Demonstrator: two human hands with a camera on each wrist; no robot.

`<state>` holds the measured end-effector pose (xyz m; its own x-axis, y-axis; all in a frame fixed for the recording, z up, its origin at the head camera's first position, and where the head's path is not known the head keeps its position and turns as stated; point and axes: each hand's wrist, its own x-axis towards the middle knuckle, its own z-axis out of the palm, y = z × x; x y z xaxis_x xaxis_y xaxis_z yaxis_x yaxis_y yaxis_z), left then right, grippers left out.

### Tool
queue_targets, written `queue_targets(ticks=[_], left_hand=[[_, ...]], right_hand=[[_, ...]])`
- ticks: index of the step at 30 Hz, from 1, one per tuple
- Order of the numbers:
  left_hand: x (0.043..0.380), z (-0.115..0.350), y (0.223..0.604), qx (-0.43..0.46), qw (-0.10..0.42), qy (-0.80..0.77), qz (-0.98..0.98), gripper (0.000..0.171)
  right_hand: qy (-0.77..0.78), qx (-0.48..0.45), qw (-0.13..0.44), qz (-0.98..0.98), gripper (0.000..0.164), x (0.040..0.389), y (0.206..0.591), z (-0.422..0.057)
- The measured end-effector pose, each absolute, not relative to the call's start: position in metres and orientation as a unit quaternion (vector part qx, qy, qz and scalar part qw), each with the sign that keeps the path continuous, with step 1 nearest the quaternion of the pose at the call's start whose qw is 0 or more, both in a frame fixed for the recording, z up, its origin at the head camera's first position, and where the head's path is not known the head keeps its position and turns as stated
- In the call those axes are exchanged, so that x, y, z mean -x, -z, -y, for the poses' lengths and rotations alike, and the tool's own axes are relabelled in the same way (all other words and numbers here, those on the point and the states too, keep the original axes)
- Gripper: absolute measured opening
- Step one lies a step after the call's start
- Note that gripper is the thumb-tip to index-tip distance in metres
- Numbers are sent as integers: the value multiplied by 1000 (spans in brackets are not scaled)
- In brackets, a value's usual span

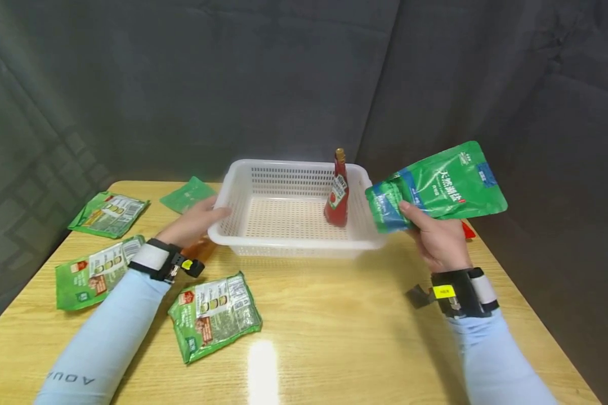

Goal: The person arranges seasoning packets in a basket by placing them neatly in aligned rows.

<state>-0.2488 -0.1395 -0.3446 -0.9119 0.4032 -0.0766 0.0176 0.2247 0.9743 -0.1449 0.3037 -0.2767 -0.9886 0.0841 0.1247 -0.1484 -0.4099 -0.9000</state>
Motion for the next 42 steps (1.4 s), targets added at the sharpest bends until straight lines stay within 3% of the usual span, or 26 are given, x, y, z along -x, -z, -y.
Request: queue_targets(ticks=[11, 19, 24, 37, 42], left_hand=[[248, 139, 344, -142, 153, -601, -771, 61], [249, 138, 341, -142, 154, -602, -771, 61], [250, 139, 344, -140, 153, -603, -770, 61], [249, 139, 342, -135, 157, -603, -771, 60], [249, 139, 341, -136, 157, -605, -769, 59]], right_hand=[[-596, -7, 174, 784, 70, 162, 268, -257], [-414, -126, 216, 875, 64, 178, 263, -232], [-387, -148, 172, 894, 58, 199, 265, -216], [-325, -49, 75, 941, 45, 231, 270, -182], [-302, -53, 37, 951, 49, 234, 270, -166]])
